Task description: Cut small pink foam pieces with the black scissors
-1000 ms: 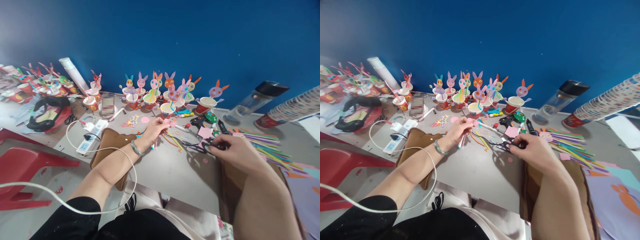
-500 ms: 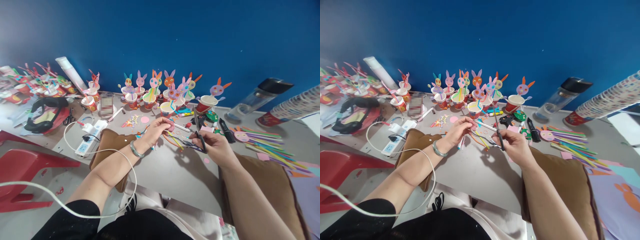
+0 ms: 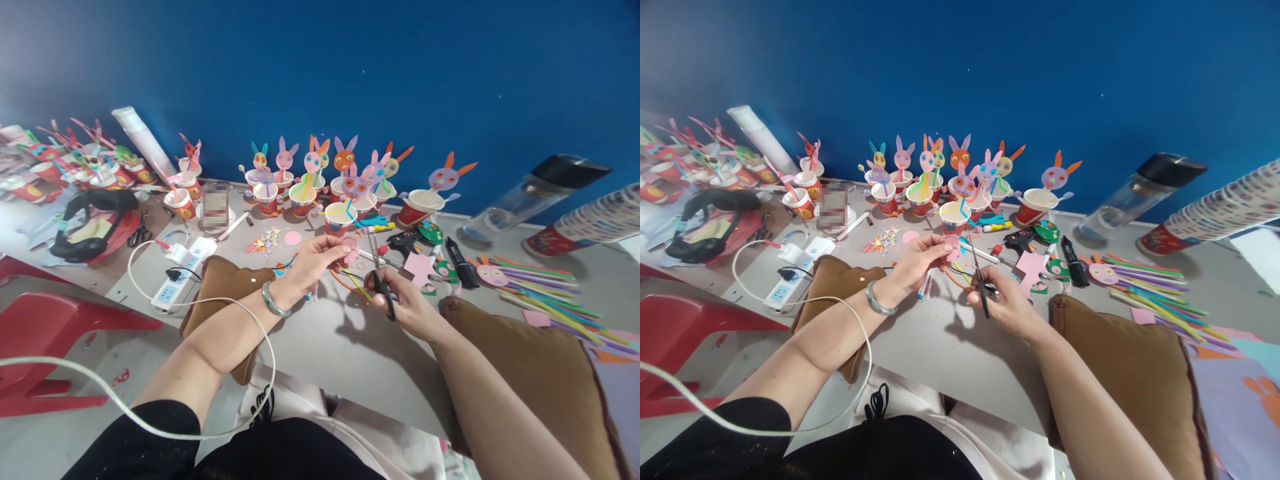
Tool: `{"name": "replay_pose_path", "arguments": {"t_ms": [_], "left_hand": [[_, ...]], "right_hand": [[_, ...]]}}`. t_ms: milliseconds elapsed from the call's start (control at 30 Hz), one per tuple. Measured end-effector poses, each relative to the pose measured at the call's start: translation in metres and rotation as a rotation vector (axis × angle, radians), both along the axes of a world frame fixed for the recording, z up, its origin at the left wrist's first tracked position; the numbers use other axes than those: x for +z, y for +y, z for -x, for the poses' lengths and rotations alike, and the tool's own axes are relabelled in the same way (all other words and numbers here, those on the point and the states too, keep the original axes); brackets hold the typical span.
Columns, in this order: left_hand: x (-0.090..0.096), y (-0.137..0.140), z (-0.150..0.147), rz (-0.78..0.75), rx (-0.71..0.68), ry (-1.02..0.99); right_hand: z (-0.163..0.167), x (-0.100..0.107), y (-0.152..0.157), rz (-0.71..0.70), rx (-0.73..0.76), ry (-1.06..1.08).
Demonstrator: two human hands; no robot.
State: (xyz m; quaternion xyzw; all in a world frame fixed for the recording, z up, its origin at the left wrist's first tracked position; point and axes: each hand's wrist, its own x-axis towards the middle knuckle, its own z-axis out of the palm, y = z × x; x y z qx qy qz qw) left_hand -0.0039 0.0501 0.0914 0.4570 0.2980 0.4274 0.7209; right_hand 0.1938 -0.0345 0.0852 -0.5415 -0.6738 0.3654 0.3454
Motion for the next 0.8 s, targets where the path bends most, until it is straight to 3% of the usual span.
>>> {"name": "replay_pose_path", "arguments": {"t_ms": [200,800], "left_hand": [[0.003,-0.004,0.000,0.001,-0.024,0.012],[0.006,-0.006,0.000,0.022,-0.025,0.042]], "right_hand": [[0.010,0.005,0.001,0.048,0.112,-0.058],[0.014,-0.002,0.001,0.075,0.143,0.009]]}}
